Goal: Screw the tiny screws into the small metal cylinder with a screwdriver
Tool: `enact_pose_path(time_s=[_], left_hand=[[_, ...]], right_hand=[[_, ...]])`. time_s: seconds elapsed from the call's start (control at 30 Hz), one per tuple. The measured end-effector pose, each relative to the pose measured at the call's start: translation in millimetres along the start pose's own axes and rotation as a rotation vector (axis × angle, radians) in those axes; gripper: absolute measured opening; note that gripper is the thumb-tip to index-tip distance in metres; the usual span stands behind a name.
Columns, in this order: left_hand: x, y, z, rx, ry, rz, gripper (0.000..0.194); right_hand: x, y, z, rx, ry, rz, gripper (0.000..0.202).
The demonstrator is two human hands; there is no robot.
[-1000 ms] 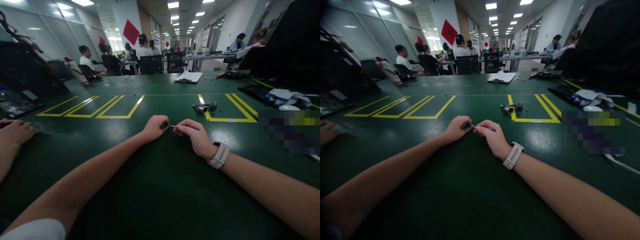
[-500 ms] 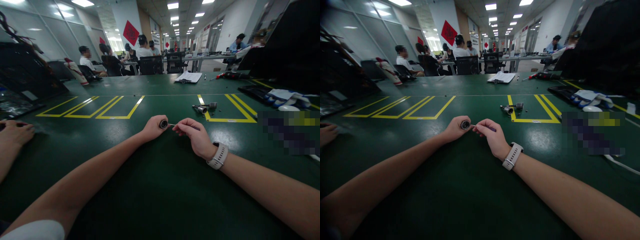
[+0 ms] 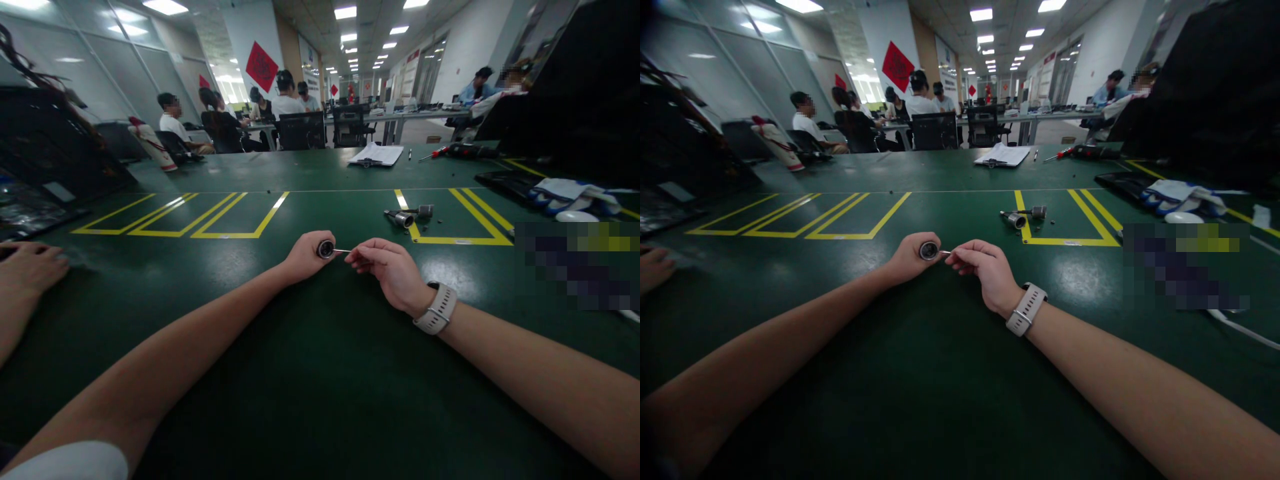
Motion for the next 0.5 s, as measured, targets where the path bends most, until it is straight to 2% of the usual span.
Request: enact_pose_path(time_s=[0.2,0.37,0.5], left_hand=[[0.7,-0.2,-1.5,-0.011,0.003,0.102,0.021],[1.7,-0.1,-1.1,0.001,-0.051,-0.017,0.019],[0.9,-0.3,-1.1,0.017,-0.071,-0.155,0.013]], right_hand=[[-0.1,2.1,0.8,0.029,-0.029,0.008,0.007],[6.1,2.2,4.7,0.006,-0.152,0.177,0.009],[7.4,5.9,6.3,0.022,-0.182,0.340,0.010]])
Point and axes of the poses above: each hand's wrist, its own z-axis away from the middle knuckle, its own y-axis out of the palm, x = y × z, the point moved 6 cm from there along -z, towards the middle knuckle, and after that the axes turned 4 degrees about x, right-handed, at the moved point
